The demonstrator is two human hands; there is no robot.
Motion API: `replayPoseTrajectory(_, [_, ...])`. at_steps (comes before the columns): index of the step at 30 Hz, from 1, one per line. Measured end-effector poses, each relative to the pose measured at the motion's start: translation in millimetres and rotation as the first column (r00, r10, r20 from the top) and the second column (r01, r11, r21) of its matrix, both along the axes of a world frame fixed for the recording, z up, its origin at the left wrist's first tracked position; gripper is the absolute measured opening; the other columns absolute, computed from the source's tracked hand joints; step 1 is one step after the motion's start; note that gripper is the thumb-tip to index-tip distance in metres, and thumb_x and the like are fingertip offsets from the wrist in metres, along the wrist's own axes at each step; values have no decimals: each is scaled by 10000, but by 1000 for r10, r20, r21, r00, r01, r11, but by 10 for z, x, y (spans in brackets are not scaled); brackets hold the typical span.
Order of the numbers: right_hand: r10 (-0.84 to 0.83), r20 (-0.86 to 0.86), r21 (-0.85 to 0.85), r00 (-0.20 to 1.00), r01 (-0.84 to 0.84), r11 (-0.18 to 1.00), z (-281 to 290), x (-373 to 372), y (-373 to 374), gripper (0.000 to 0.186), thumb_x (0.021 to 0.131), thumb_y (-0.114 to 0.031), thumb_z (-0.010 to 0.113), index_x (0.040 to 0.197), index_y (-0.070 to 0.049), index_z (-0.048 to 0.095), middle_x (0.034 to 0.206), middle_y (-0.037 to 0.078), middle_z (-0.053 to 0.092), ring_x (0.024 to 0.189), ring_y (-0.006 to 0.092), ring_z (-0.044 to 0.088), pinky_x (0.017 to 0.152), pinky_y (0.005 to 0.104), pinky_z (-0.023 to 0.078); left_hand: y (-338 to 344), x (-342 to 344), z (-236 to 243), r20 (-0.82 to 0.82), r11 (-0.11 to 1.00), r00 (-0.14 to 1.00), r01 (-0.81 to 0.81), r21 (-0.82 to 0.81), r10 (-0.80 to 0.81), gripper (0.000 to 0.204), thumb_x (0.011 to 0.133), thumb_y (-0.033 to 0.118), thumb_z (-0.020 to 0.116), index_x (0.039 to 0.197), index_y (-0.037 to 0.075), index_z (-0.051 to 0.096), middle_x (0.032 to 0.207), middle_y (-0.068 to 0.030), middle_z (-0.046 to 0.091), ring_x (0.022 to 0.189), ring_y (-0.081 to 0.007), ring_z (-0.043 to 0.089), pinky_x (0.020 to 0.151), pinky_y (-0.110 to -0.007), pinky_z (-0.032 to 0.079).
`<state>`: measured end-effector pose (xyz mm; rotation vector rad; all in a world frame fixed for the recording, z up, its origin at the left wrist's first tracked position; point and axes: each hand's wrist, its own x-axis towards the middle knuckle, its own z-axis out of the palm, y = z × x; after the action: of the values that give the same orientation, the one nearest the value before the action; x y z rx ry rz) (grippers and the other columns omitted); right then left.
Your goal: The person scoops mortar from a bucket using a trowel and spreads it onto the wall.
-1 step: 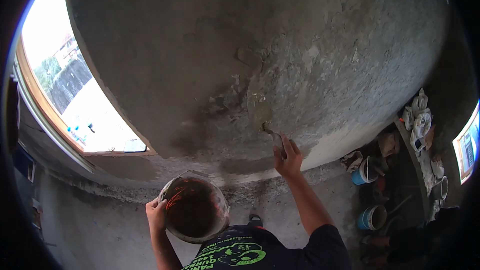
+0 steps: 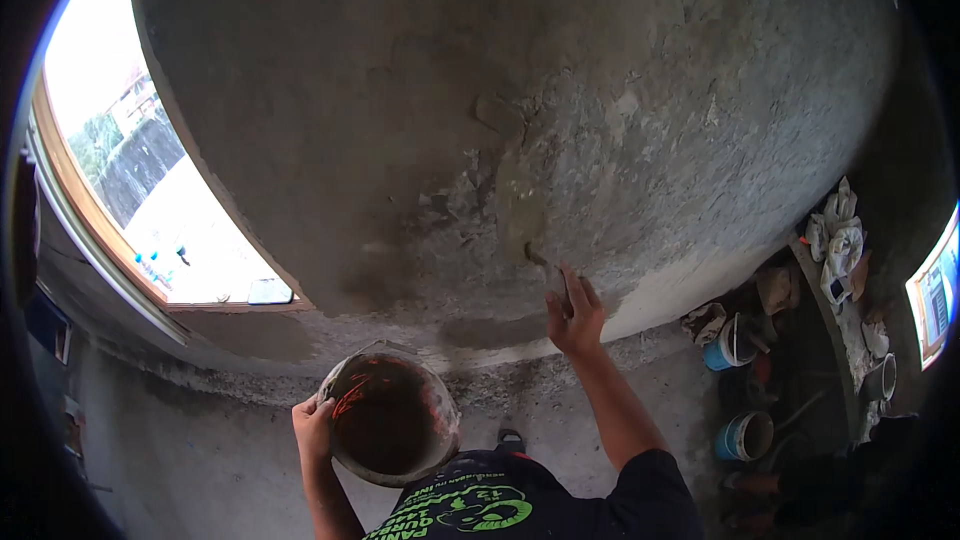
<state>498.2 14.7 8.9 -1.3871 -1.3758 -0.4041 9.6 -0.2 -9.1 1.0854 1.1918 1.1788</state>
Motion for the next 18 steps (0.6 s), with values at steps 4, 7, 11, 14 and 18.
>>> replayPoseTrajectory(4, [-41,36,56,999,39,998,781,-34,364,531,925,-127,749,1449,-176,673,961,70,681,699,260,707,569,393,568,50,79,-45,-19,1000,1000,15,-18,-15,299,968,7,618,1213,-115,739,1075,-69,777,918,-115,696,868,-275,553])
replayPoseTrajectory(7, [-144,120,107,982,132,986,908,98,538,521,922,-131,754,1435,-193,684,944,70,681,693,273,704,568,396,571,118,157,-64,-3,999,999,47,7,-47,289,967,35,619,1177,-113,752,1043,-63,777,894,-124,695,838,-283,552])
replayPoseTrajectory(11, [-27,261,-91,965,53,994,527,109,456,552,895,-112,777,1431,-207,687,946,70,686,693,296,701,571,400,575,135,127,-53,54,999,998,18,39,-20,289,964,27,621,1183,-116,744,1054,-69,775,900,-124,693,839,-280,550])
replayPoseTrajectory(14, [77,173,-150,982,-51,987,307,108,255,566,875,-94,785,1423,-205,693,943,71,686,690,301,698,576,404,576,97,88,15,53,999,999,6,39,-8,288,962,14,623,1190,-116,741,1058,-70,775,908,-123,693,844,-275,548])
replayPoseTrajectory(18, [-1,49,59,999,-2,998,567,248,358,561,871,-96,797,1413,-203,700,956,67,689,706,300,708,596,405,580,131,66,-59,-1,1000,1000,10,10,-10,296,964,20,619,1197,-117,741,1048,-62,773,886,-108,681,827,-262,538])
